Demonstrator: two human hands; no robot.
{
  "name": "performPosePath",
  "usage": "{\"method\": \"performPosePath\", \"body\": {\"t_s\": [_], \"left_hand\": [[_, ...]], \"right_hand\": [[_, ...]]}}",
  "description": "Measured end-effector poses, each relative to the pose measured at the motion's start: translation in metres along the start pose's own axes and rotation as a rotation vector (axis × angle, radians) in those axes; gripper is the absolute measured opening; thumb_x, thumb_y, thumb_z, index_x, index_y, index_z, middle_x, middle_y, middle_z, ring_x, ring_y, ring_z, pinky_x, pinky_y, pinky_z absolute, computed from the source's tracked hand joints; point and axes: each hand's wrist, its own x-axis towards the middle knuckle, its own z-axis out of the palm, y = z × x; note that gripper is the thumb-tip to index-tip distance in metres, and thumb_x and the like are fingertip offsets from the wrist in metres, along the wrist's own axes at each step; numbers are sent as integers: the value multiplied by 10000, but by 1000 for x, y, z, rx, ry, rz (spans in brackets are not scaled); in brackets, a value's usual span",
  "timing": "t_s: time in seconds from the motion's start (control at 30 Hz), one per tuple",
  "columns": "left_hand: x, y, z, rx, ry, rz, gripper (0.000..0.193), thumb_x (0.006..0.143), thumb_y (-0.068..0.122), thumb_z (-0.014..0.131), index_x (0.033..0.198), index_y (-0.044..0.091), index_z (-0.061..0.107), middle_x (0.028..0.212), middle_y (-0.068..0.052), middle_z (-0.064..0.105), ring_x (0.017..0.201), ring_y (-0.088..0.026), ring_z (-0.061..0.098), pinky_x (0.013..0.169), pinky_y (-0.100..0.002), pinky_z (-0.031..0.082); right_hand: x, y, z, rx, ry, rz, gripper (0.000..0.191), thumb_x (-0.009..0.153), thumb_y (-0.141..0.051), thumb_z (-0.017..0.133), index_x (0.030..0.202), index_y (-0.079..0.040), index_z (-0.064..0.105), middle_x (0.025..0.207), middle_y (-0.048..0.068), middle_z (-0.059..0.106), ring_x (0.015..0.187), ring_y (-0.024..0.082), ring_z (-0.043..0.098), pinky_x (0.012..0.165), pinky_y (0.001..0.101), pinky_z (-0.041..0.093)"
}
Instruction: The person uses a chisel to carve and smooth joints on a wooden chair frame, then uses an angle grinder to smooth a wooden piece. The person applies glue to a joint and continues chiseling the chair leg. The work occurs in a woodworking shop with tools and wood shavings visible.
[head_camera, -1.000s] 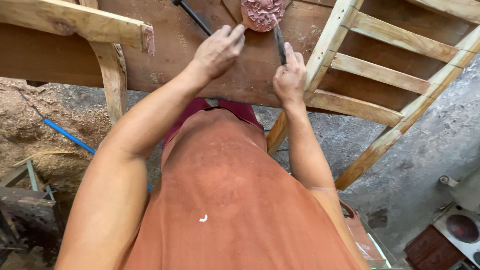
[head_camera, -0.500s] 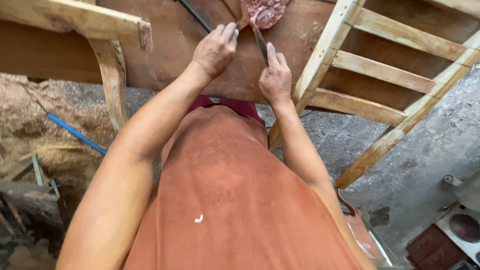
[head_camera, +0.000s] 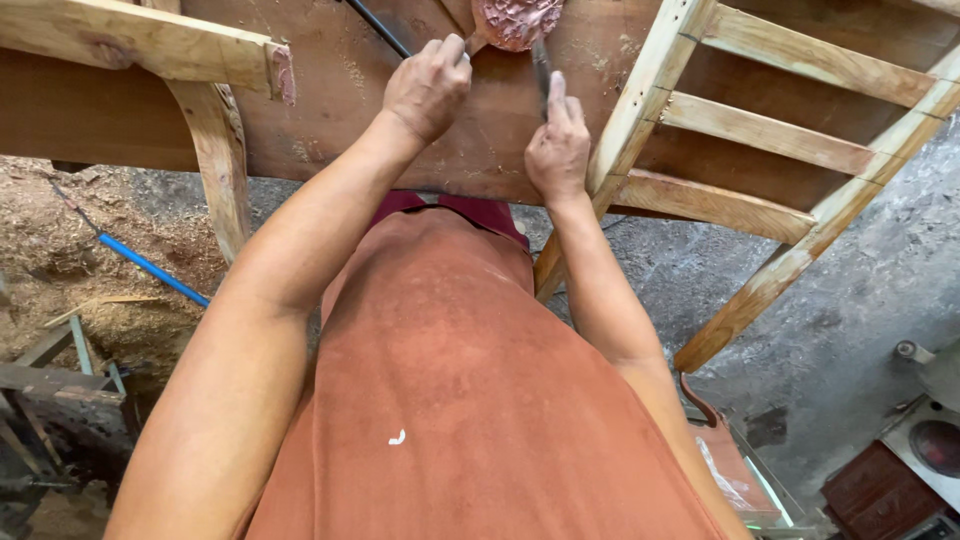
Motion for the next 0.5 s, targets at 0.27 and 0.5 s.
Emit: {"method": "performPosePath", "body": {"t_s": [0.27, 0.5], "left_hand": [[7, -2, -5, -80, -47, -41, 60, 842, 41, 636, 817, 44, 691, 1009, -105, 619, 931, -280, 676, 744, -405, 599], [10, -1, -1, -78, -45, -53, 54, 847, 30, 640, 824, 36, 689, 1012, -109, 614, 911, -277, 677, 725, -411, 601]], "right_hand": [[21, 13, -16, -114, 38, -51, 538, 930, 101, 518, 1440, -50, 600, 1093, 211, 626, 872, 324, 666, 761, 419, 565], [23, 21, -25, -76, -4, 22, 437, 954, 92, 563, 1362, -25, 668, 1077, 211, 640, 929, 349, 662, 825, 451, 543]]}}
